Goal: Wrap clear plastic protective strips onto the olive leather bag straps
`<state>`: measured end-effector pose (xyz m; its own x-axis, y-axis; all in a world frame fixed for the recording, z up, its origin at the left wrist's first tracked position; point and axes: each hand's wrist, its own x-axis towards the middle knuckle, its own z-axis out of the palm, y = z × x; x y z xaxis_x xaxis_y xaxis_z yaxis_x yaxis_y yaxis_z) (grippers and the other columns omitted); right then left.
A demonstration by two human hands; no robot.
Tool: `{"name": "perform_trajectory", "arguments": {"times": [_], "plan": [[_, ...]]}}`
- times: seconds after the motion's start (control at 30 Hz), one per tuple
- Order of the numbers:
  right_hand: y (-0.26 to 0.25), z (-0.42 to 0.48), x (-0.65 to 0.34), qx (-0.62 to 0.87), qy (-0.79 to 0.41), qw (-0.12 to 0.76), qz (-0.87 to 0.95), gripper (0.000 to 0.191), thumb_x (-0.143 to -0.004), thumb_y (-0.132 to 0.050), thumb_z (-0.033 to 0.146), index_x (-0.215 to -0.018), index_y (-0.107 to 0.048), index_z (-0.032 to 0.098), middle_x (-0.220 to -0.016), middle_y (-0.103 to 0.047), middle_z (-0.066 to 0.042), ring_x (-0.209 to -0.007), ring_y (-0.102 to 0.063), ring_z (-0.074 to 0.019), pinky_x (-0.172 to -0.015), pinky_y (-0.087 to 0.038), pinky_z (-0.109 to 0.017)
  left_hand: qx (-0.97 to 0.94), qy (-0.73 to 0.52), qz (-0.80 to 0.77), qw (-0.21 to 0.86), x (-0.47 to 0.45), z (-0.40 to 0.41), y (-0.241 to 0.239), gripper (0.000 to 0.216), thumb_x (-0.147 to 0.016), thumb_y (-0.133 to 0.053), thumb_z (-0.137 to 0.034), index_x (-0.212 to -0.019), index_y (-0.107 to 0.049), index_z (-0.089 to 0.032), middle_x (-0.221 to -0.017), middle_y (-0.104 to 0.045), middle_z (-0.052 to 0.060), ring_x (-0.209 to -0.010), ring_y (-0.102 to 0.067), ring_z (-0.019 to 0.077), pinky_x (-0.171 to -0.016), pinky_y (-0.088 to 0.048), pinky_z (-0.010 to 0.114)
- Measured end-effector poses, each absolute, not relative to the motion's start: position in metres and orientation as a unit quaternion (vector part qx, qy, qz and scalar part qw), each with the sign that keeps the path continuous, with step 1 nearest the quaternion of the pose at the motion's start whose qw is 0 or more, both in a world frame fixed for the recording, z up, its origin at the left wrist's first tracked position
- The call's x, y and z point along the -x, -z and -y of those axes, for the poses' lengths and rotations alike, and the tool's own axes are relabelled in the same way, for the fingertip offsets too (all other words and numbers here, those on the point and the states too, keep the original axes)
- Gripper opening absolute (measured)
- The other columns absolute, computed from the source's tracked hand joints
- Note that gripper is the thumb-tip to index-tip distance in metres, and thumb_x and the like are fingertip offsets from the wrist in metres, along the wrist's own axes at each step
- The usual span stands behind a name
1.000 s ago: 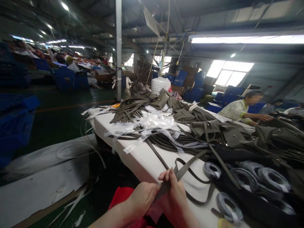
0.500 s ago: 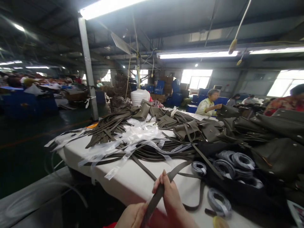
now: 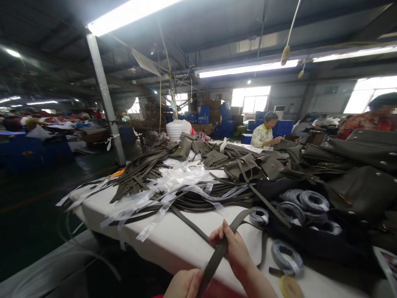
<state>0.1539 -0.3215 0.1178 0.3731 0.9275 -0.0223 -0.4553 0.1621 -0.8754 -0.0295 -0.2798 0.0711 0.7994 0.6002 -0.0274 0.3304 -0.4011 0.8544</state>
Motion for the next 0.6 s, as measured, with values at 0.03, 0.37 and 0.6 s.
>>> {"name": "perform_trajectory", "arguments": {"times": [0.03, 0.37, 0.6], "plan": [[-0.114, 0.323, -0.144, 0.433, -0.485, 0.698, 0.301, 0.062, -0.077, -0.060, 0.079, -0.064, -0.061, 0.019, -0.074, -0.074, -0.009, -0.068, -0.063, -0.0196, -0.069, -0.047, -0.031, -0.822, -0.149, -0.279, 0.474, 0.023, 0.279, -0.073, 0.083, -0.085, -0.011, -0.087, -0.063, -0.053, -0.019, -0.059, -0.054, 0.004, -0.055, -0.047, 0.0151, -0.053, -0.037, 0.026], [-0.101, 0.341, -0.161, 0.471, -0.454, 0.704, 0.277, 0.055, -0.076, -0.067, 0.073, -0.071, -0.075, 0.019, -0.082, -0.075, -0.009, -0.087, -0.066, -0.0253, -0.088, -0.048, -0.038, -0.769, -0.143, -0.297, 0.547, 0.007, 0.300, -0.089, 0.073, -0.092, -0.020, -0.079, -0.068, -0.053, -0.018, -0.042, -0.048, -0.002, -0.038, -0.045, 0.0123, -0.044, -0.034, 0.022], [-0.126, 0.347, -0.185, 0.511, -0.417, 0.633, 0.405, 0.073, -0.088, -0.040, 0.079, -0.088, -0.082, 0.019, -0.101, -0.078, -0.014, -0.105, -0.064, -0.0332, -0.101, -0.040, -0.048, -0.771, -0.153, -0.271, 0.556, -0.016, 0.301, -0.105, 0.076, -0.091, -0.019, -0.080, -0.070, -0.057, -0.018, -0.045, -0.052, 0.000, -0.040, -0.049, 0.0128, -0.044, -0.035, 0.022]]}}
